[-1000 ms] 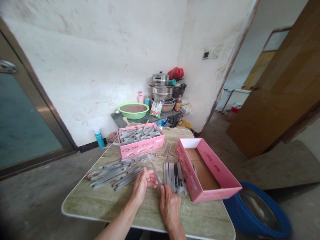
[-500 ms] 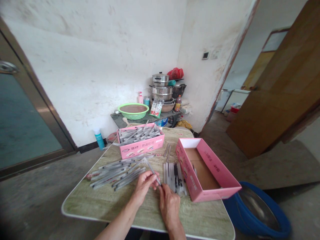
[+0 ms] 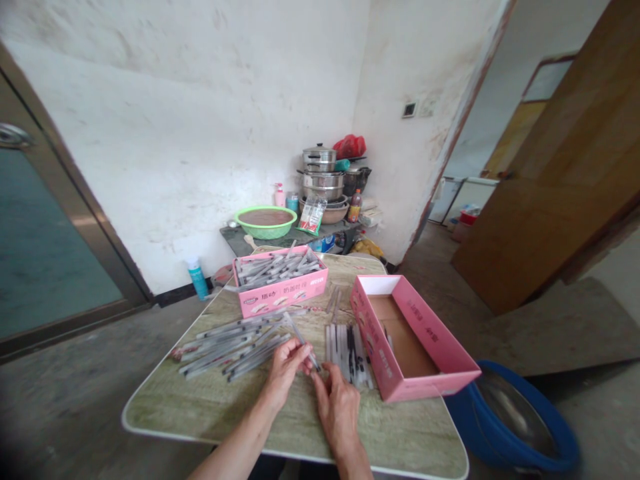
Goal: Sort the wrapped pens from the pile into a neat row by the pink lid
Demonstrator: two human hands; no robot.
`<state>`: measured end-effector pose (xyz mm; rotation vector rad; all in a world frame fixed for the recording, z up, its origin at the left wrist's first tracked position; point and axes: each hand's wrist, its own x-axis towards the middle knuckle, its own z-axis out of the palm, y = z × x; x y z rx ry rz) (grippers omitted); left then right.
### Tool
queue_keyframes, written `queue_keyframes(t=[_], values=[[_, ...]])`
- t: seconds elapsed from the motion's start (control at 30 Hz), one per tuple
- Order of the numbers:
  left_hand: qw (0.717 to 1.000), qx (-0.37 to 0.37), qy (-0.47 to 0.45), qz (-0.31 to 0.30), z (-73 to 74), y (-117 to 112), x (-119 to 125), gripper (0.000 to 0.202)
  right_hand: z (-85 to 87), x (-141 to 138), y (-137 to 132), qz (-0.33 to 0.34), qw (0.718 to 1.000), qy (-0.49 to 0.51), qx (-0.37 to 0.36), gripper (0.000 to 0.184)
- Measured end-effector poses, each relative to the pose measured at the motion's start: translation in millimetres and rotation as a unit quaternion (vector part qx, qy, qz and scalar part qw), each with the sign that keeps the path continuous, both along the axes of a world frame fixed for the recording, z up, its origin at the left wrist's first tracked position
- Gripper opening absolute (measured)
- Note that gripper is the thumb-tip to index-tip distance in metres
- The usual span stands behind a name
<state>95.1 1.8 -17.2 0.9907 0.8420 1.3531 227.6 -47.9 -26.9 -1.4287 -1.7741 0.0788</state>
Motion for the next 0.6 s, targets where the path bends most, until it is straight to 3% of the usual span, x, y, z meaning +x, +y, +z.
queue_keyframes(t=[0.13,0.3,0.5,0.6], values=[[1.0,-0.001,0.002,0.0,1.3,0.0,0.6,0.032,0.7,0.6,0.3,0.037,0.999,-0.032,0.007,0.035],[1.0,0.0,0.004,-0.005,0.3,-0.1,0.0,0.03,-4.1,0.5,0.7,0.008,1.0,-0.012,-0.008,0.033],[1.0,0.003,0.007,0.003,2.2,-0.4,-0.1,0.031,-4.4,0.1,0.6,0.031,0.999,-0.04,-0.004,0.034],[1.0,-0.002,0.006,-0.002,2.7,-0.6,0.3,0.031,-3.8,0.1,0.6,0.013,1.0,-0.022,-0.004,0.033]])
